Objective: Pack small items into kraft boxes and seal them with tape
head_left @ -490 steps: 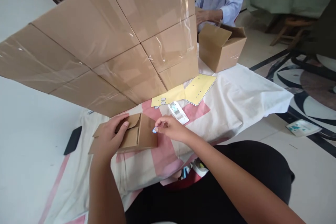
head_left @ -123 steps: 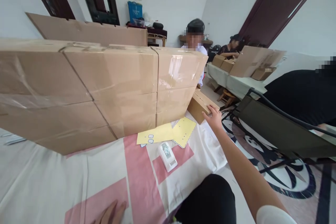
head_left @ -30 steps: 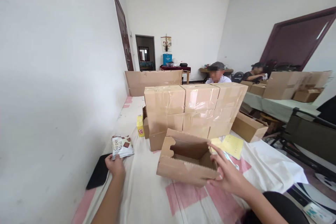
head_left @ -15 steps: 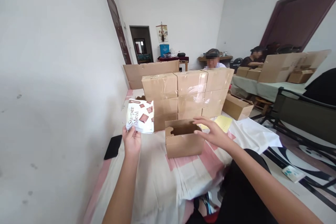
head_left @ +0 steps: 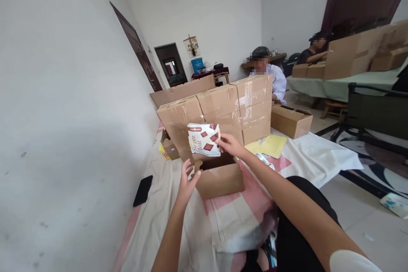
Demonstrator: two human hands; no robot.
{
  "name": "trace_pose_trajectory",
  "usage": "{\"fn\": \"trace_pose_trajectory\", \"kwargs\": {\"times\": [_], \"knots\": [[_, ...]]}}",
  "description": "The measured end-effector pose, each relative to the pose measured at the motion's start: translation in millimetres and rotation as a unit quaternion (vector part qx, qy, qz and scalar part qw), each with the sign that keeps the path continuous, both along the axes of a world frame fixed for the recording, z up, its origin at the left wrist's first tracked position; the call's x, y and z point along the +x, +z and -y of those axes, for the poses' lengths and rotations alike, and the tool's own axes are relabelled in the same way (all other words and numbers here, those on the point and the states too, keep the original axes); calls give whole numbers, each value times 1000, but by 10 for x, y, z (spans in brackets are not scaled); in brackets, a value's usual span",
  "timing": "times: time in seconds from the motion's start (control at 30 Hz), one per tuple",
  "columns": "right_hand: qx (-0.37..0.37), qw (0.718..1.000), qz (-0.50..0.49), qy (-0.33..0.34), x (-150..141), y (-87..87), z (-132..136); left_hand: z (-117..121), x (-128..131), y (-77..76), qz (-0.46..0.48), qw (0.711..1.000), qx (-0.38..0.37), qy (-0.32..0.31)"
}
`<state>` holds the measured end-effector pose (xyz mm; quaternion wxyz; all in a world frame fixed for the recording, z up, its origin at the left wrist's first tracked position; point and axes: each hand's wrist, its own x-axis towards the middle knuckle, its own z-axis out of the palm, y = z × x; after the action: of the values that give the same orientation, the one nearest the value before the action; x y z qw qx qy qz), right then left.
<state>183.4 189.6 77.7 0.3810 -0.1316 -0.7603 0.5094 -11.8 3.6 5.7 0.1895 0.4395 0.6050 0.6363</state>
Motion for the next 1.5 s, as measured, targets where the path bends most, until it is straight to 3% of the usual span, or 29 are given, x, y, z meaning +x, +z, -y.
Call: {"fn": "trace_pose_trajectory", "kwargs": {"times": [0.17, 0.27, 0.37, 0.47, 0.53, 0.67, 0.87, 0.97, 1.1, 1.23, 1.3, 1.4, 1.5], "knots": [[28, 999, 19, -24, 429, -298, -211, 72, 222, -63, -140, 986, -88, -32], [64, 996, 54, -19, 728, -239, -252, 107, 373, 16, -232, 963, -117, -67], [109, 988, 106, -3, 986, -93, -228, 120, 544, 93, -346, 918, -154, -118], [200, 955, 221, 8, 1163, -5, -173, 91, 721, 106, -404, 882, -182, -161], [246, 920, 304, -8, 1245, 2, -130, 47, 820, 70, -397, 882, -181, -176], [255, 888, 382, -29, 1338, -38, -30, -77, 932, -21, -373, 896, -153, -186], [266, 844, 462, -56, 1192, -137, 169, -210, 935, 26, -437, 865, -139, -206], [270, 842, 464, -51, 1090, -173, 231, -217, 895, 45, -463, 847, -128, -226], [280, 869, 407, -9, 1105, -136, 218, -244, 798, -127, -347, 915, -28, -204], [280, 913, 286, -77, 1245, -78, 99, -300, 760, -399, -254, 950, 83, -160], [215, 930, 287, -77, 1320, -81, 16, -313, 785, -456, -199, 962, 80, -168], [83, 945, 316, -2, 1405, -119, -94, -306, 847, -428, -163, 964, 4, -210], [31, 959, 275, 52, 1440, -180, -144, -279, 900, -402, -132, 968, -40, -210]]}}
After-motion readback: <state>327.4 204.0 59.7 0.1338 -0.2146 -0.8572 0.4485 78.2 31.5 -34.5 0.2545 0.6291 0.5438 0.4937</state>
